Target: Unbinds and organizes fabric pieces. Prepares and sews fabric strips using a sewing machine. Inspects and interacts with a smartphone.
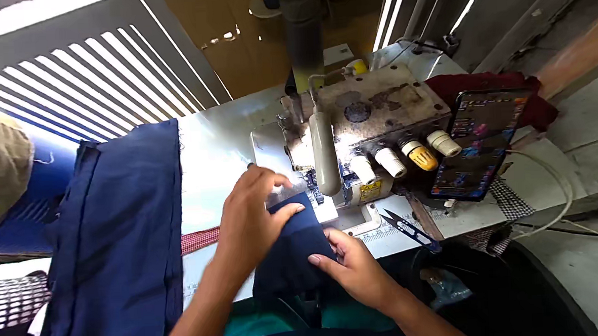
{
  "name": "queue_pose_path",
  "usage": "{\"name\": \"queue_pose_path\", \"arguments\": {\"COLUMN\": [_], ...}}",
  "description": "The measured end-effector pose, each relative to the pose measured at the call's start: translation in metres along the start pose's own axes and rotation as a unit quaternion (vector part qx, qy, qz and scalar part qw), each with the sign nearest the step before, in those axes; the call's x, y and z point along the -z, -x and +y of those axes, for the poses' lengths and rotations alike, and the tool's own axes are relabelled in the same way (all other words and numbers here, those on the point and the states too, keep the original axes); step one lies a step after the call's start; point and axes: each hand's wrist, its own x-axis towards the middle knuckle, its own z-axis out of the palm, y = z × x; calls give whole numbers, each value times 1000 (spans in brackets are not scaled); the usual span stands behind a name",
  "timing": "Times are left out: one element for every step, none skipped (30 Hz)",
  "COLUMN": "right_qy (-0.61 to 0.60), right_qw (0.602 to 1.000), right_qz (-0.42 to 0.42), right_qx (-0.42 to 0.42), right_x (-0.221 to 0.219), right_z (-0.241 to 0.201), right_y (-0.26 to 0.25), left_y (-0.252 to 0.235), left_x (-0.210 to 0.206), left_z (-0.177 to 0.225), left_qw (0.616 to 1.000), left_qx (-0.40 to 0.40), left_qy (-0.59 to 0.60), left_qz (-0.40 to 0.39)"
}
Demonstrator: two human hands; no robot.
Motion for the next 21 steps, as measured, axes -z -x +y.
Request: {"name": "queue_pose_path", "arguments": {"right_qy": [20, 44, 63, 83, 104, 121, 128, 127, 125, 126, 134, 144, 151, 153, 146, 134, 117, 105, 96, 93, 96], "right_qw": [1000, 998, 996, 994, 992, 990, 989, 990, 990, 990, 989, 988, 987, 987, 987, 987, 988, 987, 987, 986, 986], "right_qz": [-14, -27, -39, -47, -49, -48, -44, -38, -33, -30, -27, -21, -11, 8, 31, 51, 68, 88, 107, 121, 126], "right_qx": [11, 24, 40, 51, 58, 62, 61, 55, 51, 50, 50, 50, 52, 54, 59, 69, 77, 80, 75, 64, 47], "right_x": [2, 4, 7, 9, 12, 14, 16, 17, 18, 18, 18, 18, 18, 19, 21, 28, 36, 47, 57, 67, 74], "right_z": [3, 4, 6, 7, 8, 8, 9, 8, 7, 7, 6, 7, 7, 8, 7, 6, 4, 4, 4, 4, 3], "right_y": [7, 13, 17, 19, 20, 18, 14, 10, 5, 0, -3, -3, -1, 4, 11, 20, 30, 43, 57, 73, 87], "left_y": [19, 37, 52, 63, 70, 71, 70, 66, 61, 55, 51, 48, 49, 54, 63, 77, 96, 120, 145, 170, 194], "left_x": [-9, -20, -30, -38, -45, -50, -54, -58, -60, -61, -59, -56, -51, -46, -39, -31, -23, -17, -16, -18, -25], "left_z": [12, 24, 35, 44, 48, 48, 44, 38, 31, 24, 19, 16, 15, 17, 20, 24, 28, 31, 31, 29, 24], "left_qw": [998, 995, 991, 989, 989, 991, 993, 994, 994, 994, 994, 994, 995, 996, 996, 995, 993, 992, 991, 992, 990], "left_qx": [10, 14, 12, 10, 9, 8, 6, 1, -6, -18, -34, -47, -53, -53, -48, -39, -24, 2, 35, 69, 104], "left_qy": [-36, -73, -102, -120, -126, -117, -101, -82, -65, -54, -46, -37, -24, -8, 8, 22, 37, 51, 73, 91, 94], "left_qz": [42, 73, 87, 87, 76, 67, 68, 76, 87, 94, 96, 91, 81, 70, 70, 85, 105, 117, 102, 50, -37]}}
